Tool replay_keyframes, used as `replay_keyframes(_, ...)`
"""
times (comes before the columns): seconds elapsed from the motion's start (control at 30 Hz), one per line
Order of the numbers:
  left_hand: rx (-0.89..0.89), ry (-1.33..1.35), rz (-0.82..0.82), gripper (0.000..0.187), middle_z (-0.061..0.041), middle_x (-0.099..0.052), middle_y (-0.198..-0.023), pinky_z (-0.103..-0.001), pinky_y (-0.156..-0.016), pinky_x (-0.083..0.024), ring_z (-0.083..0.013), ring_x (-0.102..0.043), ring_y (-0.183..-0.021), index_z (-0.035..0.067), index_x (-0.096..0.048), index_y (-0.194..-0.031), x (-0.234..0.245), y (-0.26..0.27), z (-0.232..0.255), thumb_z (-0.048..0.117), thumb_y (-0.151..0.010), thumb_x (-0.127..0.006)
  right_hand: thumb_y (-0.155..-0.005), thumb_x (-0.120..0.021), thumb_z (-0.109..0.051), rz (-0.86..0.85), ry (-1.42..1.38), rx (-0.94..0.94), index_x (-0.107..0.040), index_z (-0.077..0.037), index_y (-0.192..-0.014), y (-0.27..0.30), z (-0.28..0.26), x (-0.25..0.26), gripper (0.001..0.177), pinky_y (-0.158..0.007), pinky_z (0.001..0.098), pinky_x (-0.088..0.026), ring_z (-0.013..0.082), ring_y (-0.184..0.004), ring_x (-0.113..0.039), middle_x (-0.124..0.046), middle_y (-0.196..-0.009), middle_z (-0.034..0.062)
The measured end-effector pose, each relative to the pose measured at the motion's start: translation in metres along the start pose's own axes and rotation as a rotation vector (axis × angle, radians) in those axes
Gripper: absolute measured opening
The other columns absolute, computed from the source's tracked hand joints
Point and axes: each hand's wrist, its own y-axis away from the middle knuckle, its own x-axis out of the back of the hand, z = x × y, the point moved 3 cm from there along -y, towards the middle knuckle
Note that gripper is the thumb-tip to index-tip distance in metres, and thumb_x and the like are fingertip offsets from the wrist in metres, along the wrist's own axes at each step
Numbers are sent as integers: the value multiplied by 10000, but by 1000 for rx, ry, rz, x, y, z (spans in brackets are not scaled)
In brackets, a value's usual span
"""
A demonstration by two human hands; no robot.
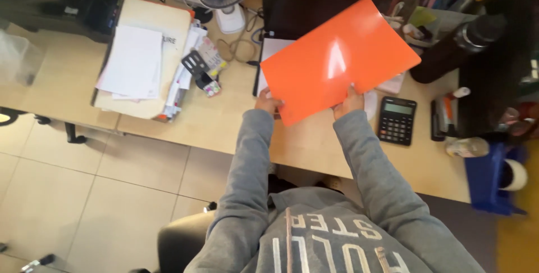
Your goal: Organize folders, papers, and electronics on a desk in an office setting.
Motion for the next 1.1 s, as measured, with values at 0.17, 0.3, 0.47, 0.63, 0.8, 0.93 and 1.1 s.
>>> replay_keyframes(0.17,-479,-95,-76,803,-122,-690,-1163,-368,-765,-612,-237,-713,-1015,189,-449,-1403,56,-110,-28,-169,-691,-545,-1027,-525,-233,229,157,-122,-477,-159,-1400,28,29,-11,383,-797,537,-642,319,-1062,-713,-669,-1271,106)
replay_keyframes(0.3,-324,-470,117,669,-285,-722,-1042,-357,-650,-503,-332,-713,-844,190,-532,-1511,71,-110,10,-81,-900,-567,-988,-548,-252,266,368,-244,-417,-192,-1411,17,61,22,447,-753,589,-615,389,-974,-698,-633,-1235,108)
replay_keyframes(0.47,-487,-576,119,696,-193,-682,-1219,-355,-915,-535,-287,-672,-1105,170,-416,-1525,76,-193,-4,-30,-878,-577,-959,-628,-339,188,807,-585,-510,-134,-1387,5,98,29,489,-723,532,-580,364,-942,-695,-640,-1186,177)
replay_keyframes(0.63,-448,-968,185,874,-233,-531,-1433,-462,-1101,-467,-412,-549,-1302,194,-244,-1651,36,-121,57,85,-891,-662,-996,-672,-457,-26,1482,-284,-646,-76,-1395,-12,117,38,553,-877,480,-622,359,-977,-793,-764,-1232,221)
replay_keyframes(0.8,-473,-1450,135,775,-57,-128,-1710,-717,-1206,-156,-317,-129,-1573,278,-265,-1612,-9,-109,57,399,-938,-627,-930,-594,-577,-125,2193,-6,-315,-309,-1570,33,54,-104,747,-1147,724,-151,371,-1537,-161,-217,-1658,130)
replay_keyframes(0.93,-562,-1577,-4,766,-78,-106,-1695,-751,-1154,-138,-336,-97,-1560,247,-263,-1591,-46,-83,45,443,-930,-597,-929,-553,-623,-114,2174,-129,-261,-358,-1603,22,39,-93,780,-1193,723,-73,333,-1578,-46,-104,-1709,82)
replay_keyframes(1.1,-746,-1506,-230,553,-139,-218,-1670,-724,-1172,-179,-384,-180,-1548,213,-514,-1454,-117,-49,47,366,-935,-629,-922,-647,-456,-79,2240,139,-490,-167,-1483,-29,9,13,650,-1174,578,-265,353,-1500,-290,-359,-1602,157)
